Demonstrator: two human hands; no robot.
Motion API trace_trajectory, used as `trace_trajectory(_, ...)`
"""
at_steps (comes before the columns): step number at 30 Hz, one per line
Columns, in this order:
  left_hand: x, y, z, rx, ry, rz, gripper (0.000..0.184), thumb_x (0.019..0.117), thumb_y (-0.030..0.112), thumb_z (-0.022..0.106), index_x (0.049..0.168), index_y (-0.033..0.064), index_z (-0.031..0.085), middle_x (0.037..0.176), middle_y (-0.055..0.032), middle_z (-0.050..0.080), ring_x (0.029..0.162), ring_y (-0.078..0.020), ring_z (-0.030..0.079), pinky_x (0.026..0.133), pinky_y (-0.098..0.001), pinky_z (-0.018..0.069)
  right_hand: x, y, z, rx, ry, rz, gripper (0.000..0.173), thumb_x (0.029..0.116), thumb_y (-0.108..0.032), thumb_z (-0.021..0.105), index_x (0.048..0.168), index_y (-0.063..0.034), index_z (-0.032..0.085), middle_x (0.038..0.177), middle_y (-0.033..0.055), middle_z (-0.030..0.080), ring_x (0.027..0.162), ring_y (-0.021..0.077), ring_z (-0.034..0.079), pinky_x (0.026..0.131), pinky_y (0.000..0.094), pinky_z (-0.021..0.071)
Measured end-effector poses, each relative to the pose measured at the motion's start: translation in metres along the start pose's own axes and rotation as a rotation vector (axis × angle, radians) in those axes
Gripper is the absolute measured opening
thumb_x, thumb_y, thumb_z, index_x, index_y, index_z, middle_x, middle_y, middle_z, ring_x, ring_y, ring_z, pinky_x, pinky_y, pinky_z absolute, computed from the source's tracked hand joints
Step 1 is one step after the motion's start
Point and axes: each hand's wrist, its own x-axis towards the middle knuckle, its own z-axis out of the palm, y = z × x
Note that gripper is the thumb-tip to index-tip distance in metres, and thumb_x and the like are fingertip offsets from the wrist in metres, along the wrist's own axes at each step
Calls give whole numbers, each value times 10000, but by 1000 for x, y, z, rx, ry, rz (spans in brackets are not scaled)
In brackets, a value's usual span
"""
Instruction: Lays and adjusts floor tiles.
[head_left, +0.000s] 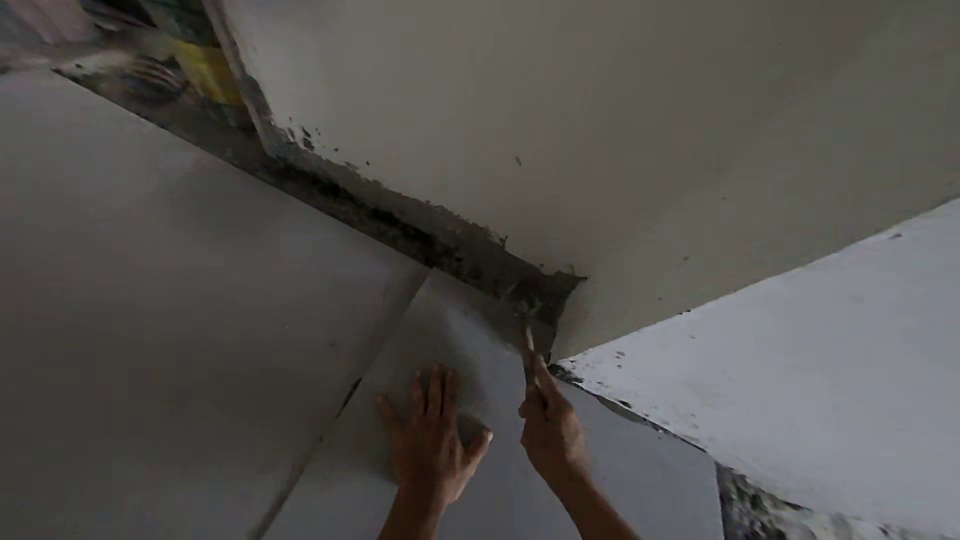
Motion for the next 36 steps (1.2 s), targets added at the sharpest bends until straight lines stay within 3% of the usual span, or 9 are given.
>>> trace_trajectory(11,8,1,16,-63,129,46,1121,752,950,328,1602,221,374,1661,-48,346,1533,-425,254,1059,-879,95,-5,-8,-7,12,43,-11,499,1064,-167,454,1563,-177,451,822,106,687,526,221,612,477,438,556)
trace_trajectory(13,7,3,18,-73,117,38,1115,740,948,347,1604,243,368,1664,-42,339,1534,-419,255,1065,-867,111,-8,-4,-5,-59,26,-3,519,1064,-179,453,1582,-166,417,833,116,695,542,232,624,506,458,564)
trace_trajectory(17,8,2,17,-142,109,56,1070,791,904,358,1597,200,383,1660,-47,347,1538,-409,252,1096,-843,119,-3,-15,-8,-109,58,3,496,1040,-152,510,1533,-102,481,880,161,712,589,268,665,536,479,585)
trace_trajectory(20,4,2,16,-182,101,65,1030,835,873,335,1594,178,386,1668,-56,330,1543,-390,251,1100,-841,112,-7,-7,-10,-302,17,-113,524,1065,-198,460,1572,-76,409,994,184,726,719,296,710,669,530,607)
trace_trajectory(24,6,3,11,-248,98,82,998,850,810,432,1588,139,394,1653,-75,357,1537,-380,275,1111,-827,126,9,-26,-22,-395,-1,-124,484,1059,-198,469,1519,-51,483,977,188,727,744,303,707,700,527,597)
trace_trajectory(26,6,1,7,-285,72,70,1005,825,798,497,1593,159,388,1662,-64,341,1544,-372,260,1126,-815,102,10,-30,-18,-476,60,-208,476,1064,-205,464,1511,-44,499,1008,185,742,803,309,728,763,534,598)
trace_trajectory(28,3,2,7,-298,59,79,1003,825,809,490,1593,171,388,1669,-62,327,1546,-374,252,1129,-809,100,14,-25,-14,-512,11,-153,476,1064,-235,461,1508,-69,509,1022,184,742,843,325,730,802,557,589)
trace_trajectory(32,7,1,8,-311,37,93,1051,813,827,481,1607,150,353,1670,-89,317,1545,-406,237,1112,-832,100,22,-52,-5,-302,2,-17,491,1054,-199,505,1534,-101,481,891,167,715,648,275,670,609,487,580)
trace_trajectory(36,2,3,5,-294,15,88,1034,828,832,450,1615,169,336,1682,-68,293,1557,-389,207,1115,-826,94,14,-48,6,-204,-34,11,496,1057,-189,499,1542,-92,464,852,151,693,574,236,621,533,437,551)
